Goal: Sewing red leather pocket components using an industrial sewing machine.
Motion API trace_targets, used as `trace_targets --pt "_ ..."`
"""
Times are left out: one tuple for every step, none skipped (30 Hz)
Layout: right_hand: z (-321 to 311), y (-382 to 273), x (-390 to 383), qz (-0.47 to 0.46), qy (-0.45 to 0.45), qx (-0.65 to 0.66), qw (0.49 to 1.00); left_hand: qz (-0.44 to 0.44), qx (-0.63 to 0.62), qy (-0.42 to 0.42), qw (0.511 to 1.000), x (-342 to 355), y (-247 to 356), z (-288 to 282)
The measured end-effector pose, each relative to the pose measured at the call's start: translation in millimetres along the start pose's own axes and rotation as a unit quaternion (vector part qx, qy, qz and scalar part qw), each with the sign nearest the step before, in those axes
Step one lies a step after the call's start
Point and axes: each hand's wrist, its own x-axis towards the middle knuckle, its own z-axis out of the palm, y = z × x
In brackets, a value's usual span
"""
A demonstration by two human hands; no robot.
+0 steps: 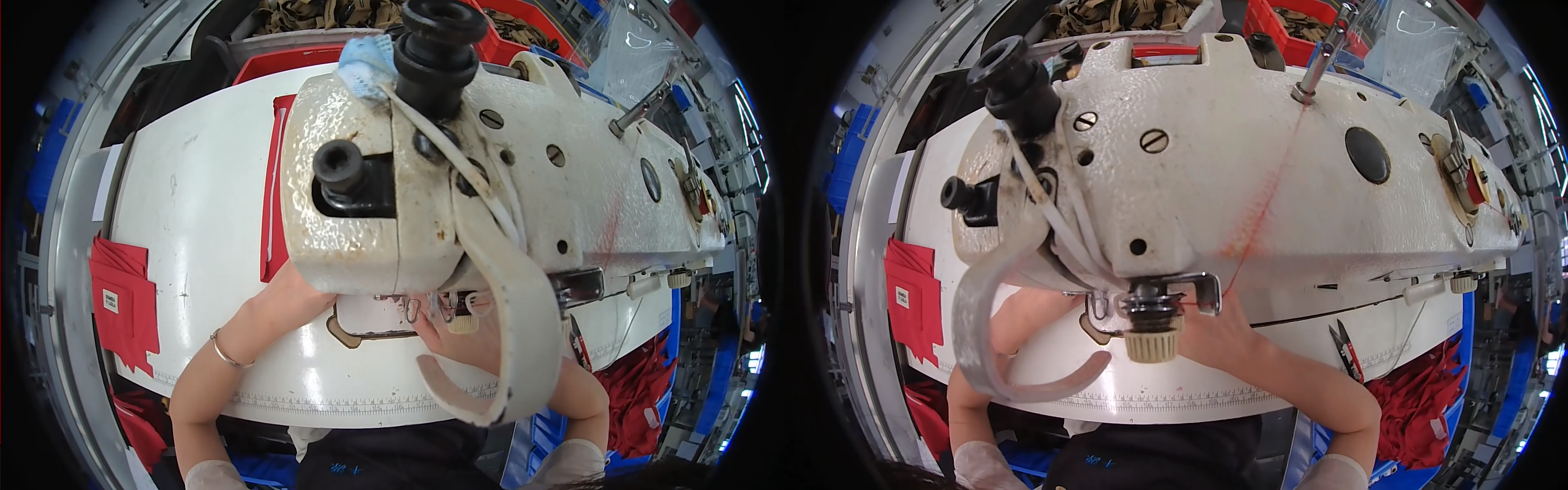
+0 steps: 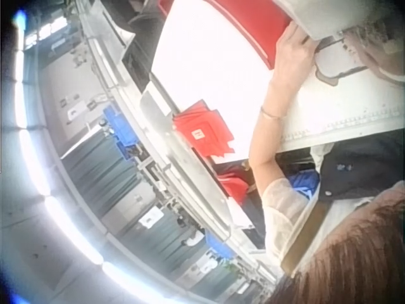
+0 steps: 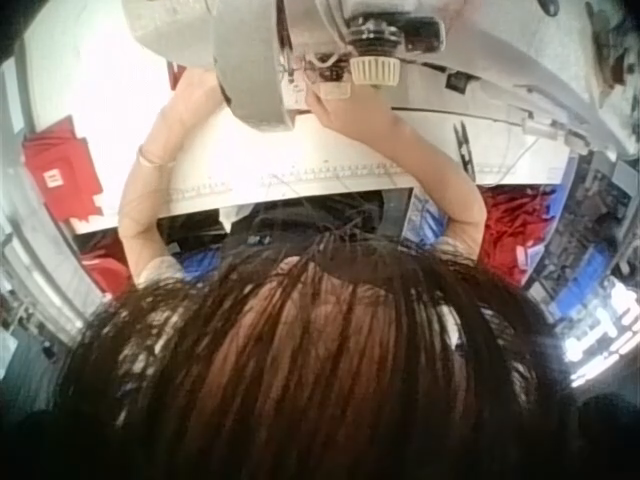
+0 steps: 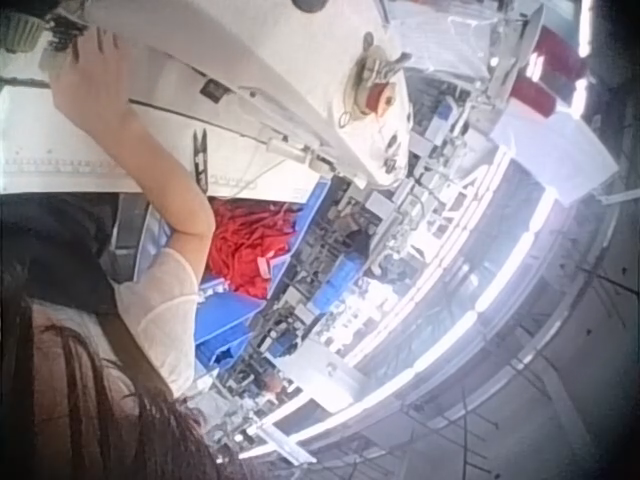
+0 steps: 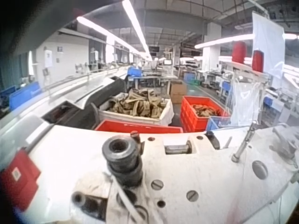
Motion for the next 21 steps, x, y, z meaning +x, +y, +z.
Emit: trace_targets --pt "-0.2 -0.2 -1.1 -0.006 0.034 -0.038 0.999 -0.001 0.002 -0.003 1.000 -4.5 -6.5 5.0" --pt "-7.0 1.1 0.0 -0.005 0.034 -0.039 0.999 -0.001 0.003 -0.004 1.000 -7.4 -11.9 10.3" --pt "-17.9 2.1 3.5 -0.045 0.010 -0.040 0.998 -0.003 0.005 -0.005 1.000 -10.1 -14.5 12.9" --pt "-23.4 1.9 5.6 -0.084 -0.014 -0.040 0.996 -0.002 -0.002 0.001 1.000 -12.5 -16.6 14.7" --pt "-23.7 2.3 5.8 -0.083 -0.013 -0.042 0.996 0.003 -0.011 0.009 1.000 -9.0 -17.0 15.4" --pt "-22.3 1.9 6.5 -0.080 0.026 -0.018 0.996 0.005 -0.027 0.004 1.000 -3.9 -13.0 10.9" --pt "-20.4 2.0 7.1 -0.077 0.066 0.007 0.995 0.007 -0.027 0.005 1.000 -3.1 -13.5 11.5" --pt "-15.8 2.4 6.8 -0.075 0.067 0.006 0.995 0.006 -0.016 -0.005 1.000 -3.2 -14.0 11.4" --pt "-9.5 4.0 6.0 -0.077 0.085 -0.001 0.993 0.006 -0.005 -0.015 1.000 -2.3 -13.5 10.7" --pt "-5.3 5.2 4.9 -0.078 0.104 -0.007 0.992 0.009 -0.005 -0.016 1.000 -1.2 -11.3 8.8" --pt "-3.1 5.1 3.2 -0.078 0.104 -0.007 0.991 0.019 0.008 0.000 1.000 3.1 -4.5 2.0" --pt "-1.8 4.8 1.1 -0.074 0.092 0.009 0.993 0.029 0.020 0.016 0.999 5.4 -0.7 -1.9" --pt "-0.9 4.5 -0.1 -0.070 0.080 0.025 0.994 0.030 0.021 0.016 0.999 4.0 -1.6 -3.2" --pt "-0.4 4.7 -0.1 -0.071 0.080 0.024 0.994 0.004 -0.015 -0.021 1.000 1.7 -3.2 -5.1" --pt "0.0 4.8 0.1 -0.070 0.086 0.028 0.993 -0.023 -0.050 -0.057 0.997 0.4 -4.1 -6.6" --pt "-0.3 4.7 0.5 -0.069 0.092 0.031 0.993 -0.022 -0.049 -0.056 0.997 0.5 -3.5 -7.9" --pt "-1.2 4.0 1.0 -0.070 0.092 0.030 0.993 -0.073 -0.032 -0.029 0.996 0.7 -3.5 -9.3" --pt "-3.1 2.6 1.4 -0.052 0.088 0.049 0.994 -0.123 -0.014 -0.002 0.992 0.7 -3.7 -10.6" --pt "-4.1 1.8 2.0 -0.034 0.085 0.067 0.994 -0.123 -0.013 -0.001 0.992 3.5 -9.8 -13.9" --pt "-4.1 1.1 4.2 -0.037 0.088 0.069 0.993 -0.169 -0.104 0.024 0.980 7.4 -20.2 -22.8" --pt "-4.8 1.7 6.1 -0.076 0.110 0.053 0.990 -0.212 -0.196 0.049 0.956 7.9 -27.9 -30.4"
